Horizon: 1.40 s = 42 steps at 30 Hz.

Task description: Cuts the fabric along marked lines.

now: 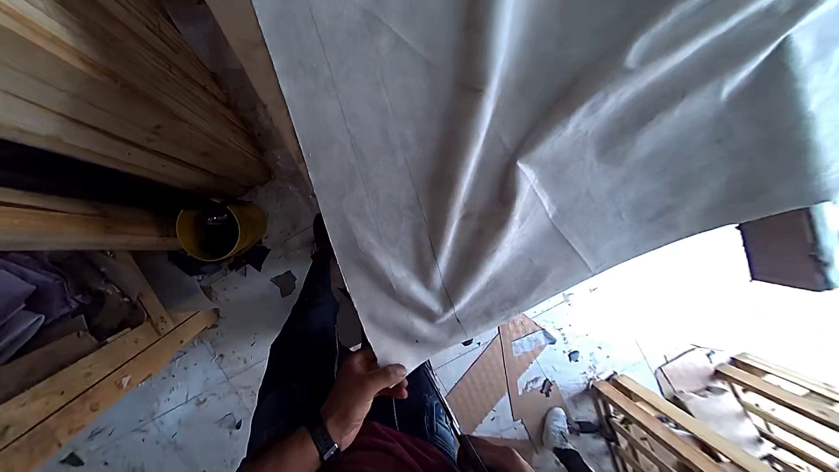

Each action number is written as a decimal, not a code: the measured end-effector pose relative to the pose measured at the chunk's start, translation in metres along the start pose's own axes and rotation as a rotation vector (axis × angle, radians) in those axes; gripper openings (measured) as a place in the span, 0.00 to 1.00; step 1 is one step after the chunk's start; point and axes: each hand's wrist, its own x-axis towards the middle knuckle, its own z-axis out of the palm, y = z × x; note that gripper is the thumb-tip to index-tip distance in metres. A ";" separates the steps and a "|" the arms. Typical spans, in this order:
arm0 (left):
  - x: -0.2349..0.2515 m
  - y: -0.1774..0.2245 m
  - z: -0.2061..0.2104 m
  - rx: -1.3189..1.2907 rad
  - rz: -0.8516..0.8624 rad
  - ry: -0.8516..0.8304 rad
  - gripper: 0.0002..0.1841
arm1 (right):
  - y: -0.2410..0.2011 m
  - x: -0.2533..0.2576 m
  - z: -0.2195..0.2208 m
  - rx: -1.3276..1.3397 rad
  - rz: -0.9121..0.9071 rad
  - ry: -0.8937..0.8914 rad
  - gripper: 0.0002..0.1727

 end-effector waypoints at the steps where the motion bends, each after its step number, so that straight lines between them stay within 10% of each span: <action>1: -0.001 -0.001 0.005 -0.005 0.028 -0.020 0.19 | 0.004 0.007 0.005 -0.003 -0.036 0.012 0.29; 20: 0.010 -0.032 0.047 0.032 0.199 0.279 0.18 | 0.018 0.015 0.022 0.121 -0.132 0.080 0.32; 42: 0.003 -0.048 0.030 -0.110 0.309 0.149 0.17 | 0.002 0.054 0.046 0.167 -0.230 0.228 0.26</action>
